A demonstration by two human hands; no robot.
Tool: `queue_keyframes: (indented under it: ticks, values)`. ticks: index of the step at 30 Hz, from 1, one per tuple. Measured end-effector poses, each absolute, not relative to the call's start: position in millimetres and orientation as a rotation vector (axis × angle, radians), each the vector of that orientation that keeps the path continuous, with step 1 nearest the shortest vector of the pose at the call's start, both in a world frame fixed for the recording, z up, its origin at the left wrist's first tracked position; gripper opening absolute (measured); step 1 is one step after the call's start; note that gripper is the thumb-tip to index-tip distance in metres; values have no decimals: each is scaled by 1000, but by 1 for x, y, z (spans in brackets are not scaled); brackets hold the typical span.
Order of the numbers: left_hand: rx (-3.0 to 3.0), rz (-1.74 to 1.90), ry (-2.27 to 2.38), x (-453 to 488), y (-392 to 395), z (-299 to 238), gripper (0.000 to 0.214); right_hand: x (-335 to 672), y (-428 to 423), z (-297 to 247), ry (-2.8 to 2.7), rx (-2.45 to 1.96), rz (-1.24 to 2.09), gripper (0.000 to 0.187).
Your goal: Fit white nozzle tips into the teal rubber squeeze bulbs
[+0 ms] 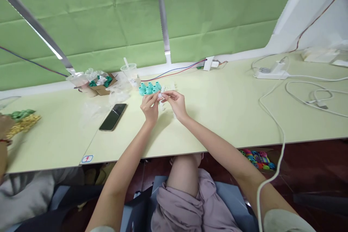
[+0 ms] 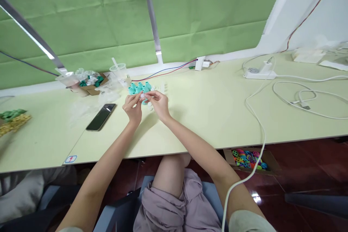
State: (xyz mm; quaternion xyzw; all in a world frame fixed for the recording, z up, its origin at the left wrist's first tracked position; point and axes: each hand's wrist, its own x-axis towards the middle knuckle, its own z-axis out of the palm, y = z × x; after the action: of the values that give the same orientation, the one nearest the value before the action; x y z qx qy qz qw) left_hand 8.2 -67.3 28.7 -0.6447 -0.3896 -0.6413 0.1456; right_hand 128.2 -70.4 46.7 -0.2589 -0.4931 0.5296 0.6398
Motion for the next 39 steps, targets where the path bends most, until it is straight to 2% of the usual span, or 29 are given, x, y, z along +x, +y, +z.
queue_keyframes:
  ticks: [7, 18, 27, 39]
  values:
    - [-1873, -1873, -1047, 9, -68, 30, 18, 131, -73, 47, -1201, -654, 1034, 23]
    - [-1853, -1826, -1089, 7, -67, 29, 17, 132, -59, 44, -1210, -598, 1173, 32]
    - [-1820, -1742, -1129, 3, -65, 27, 18, 133, -70, 49, -1274, -690, 974, 28]
    - [-1848, -1673, -1052, -3, -61, 26, 18, 134, -64, 49, -1222, -663, 1177, 30]
